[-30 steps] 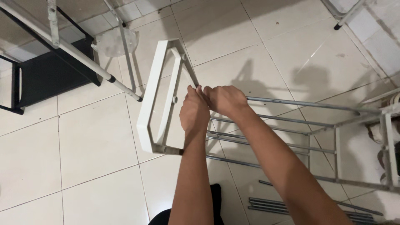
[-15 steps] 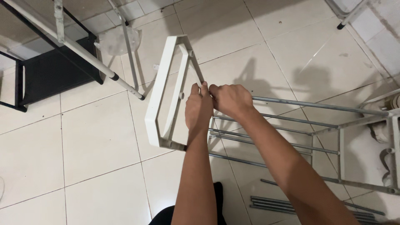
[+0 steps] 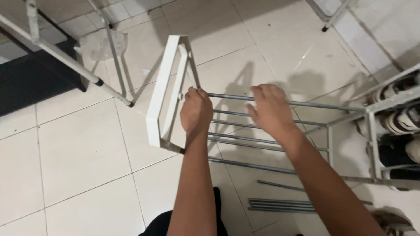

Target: The person removes several pairs of shoes from a metal shoe rack and places them on the floor. Then the person disassembles the rack by removing the horizontal metal rods one by one from the side frames.

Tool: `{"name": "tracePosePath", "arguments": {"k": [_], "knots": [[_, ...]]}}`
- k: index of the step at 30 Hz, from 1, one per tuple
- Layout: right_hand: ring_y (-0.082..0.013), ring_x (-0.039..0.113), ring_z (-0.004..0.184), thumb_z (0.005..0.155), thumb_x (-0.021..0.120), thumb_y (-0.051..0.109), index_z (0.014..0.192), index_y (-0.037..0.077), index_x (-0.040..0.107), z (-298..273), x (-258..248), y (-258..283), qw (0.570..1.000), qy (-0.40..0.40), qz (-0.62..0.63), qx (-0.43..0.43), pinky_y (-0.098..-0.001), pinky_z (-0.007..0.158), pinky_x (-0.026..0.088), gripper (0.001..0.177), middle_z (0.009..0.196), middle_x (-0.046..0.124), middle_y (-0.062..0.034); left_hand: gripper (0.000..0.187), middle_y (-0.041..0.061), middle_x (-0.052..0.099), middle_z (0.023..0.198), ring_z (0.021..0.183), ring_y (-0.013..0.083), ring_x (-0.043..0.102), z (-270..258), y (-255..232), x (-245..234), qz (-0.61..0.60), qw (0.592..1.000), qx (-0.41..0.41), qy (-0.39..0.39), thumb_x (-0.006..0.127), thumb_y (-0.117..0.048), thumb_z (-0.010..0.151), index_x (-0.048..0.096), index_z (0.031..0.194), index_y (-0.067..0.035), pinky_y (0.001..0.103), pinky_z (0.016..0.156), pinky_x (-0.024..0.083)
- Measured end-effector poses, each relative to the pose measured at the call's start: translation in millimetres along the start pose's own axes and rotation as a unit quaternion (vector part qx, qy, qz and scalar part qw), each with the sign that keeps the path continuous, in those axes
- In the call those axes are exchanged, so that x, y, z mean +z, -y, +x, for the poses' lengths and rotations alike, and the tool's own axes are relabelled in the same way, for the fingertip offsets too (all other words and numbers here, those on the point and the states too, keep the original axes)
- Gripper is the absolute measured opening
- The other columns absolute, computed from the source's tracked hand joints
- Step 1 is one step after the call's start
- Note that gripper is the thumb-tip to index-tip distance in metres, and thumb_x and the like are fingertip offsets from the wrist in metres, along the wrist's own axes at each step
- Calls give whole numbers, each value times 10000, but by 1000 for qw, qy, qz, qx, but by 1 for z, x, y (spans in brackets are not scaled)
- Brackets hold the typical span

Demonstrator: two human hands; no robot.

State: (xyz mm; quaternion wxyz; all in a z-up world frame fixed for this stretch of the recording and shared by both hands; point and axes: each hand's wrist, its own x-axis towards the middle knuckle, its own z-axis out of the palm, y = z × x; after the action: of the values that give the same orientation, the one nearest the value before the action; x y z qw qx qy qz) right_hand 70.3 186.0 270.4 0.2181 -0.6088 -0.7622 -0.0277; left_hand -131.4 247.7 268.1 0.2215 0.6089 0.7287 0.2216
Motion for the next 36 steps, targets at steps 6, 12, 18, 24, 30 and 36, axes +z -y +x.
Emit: {"name": "tracePosePath", "arguments": {"k": [6, 12, 18, 24, 30, 36], "knots": [[-394, 533, 1246, 883, 728, 303, 1251, -3, 635, -90, -51, -48, 979, -1, -161, 123, -500, 1084, 428, 486, 1312, 587, -215, 358, 234, 679, 1183, 1010, 437, 683, 3, 12, 7, 12, 1000, -13, 13, 412, -297, 1030, 561, 1207, -24, 545, 890, 528], [-440, 481, 1285, 822, 741, 426, 1366, -8, 545, -159, -69, -78, 903, 53, -318, 284, -531, 1026, 430, 723, 1405, 499, -263, 348, 232, 714, 1111, 973, 433, 699, -3, 29, 9, 77, 997, 20, -8, 432, -304, 1052, 536, 1223, -19, 547, 876, 535], [-435, 588, 1140, 886, 693, 407, 1523, -18, 361, -162, -71, -94, 888, 115, -229, 383, -507, 922, 502, 835, 1380, 496, -316, 487, 230, 686, 1212, 1089, 389, 684, -23, 21, -1, 182, 983, -15, 4, 381, -404, 1112, 531, 1252, 38, 517, 941, 511], [-411, 646, 1103, 855, 735, 352, 1526, -18, 340, -167, -69, -103, 904, 86, -183, 376, -486, 888, 557, 862, 1243, 594, -264, 773, 279, 475, 1452, 1323, 391, 460, -67, -33, -6, 360, 931, 56, 26, 451, -494, 990, 353, 1476, 99, 544, 983, 470], [-401, 688, 995, 881, 693, 312, 1534, 12, 327, -170, -75, -103, 912, 74, -161, 371, -499, 841, 570, 806, 1259, 596, -261, 628, 252, 416, 1565, 1408, 390, 439, -141, -100, 37, 319, 896, 278, 135, 488, -318, 1016, 390, 1523, 39, 529, 1099, 426], [-418, 716, 885, 962, 573, 286, 1437, 8, 396, -173, -68, -98, 902, 37, -136, 409, -547, 767, 565, 578, 1126, 680, -266, 675, 249, 393, 1556, 1450, 404, 370, -169, -121, 118, 207, 863, 456, 70, 561, -247, 892, 384, 1490, 12, 506, 1195, 263]]}}
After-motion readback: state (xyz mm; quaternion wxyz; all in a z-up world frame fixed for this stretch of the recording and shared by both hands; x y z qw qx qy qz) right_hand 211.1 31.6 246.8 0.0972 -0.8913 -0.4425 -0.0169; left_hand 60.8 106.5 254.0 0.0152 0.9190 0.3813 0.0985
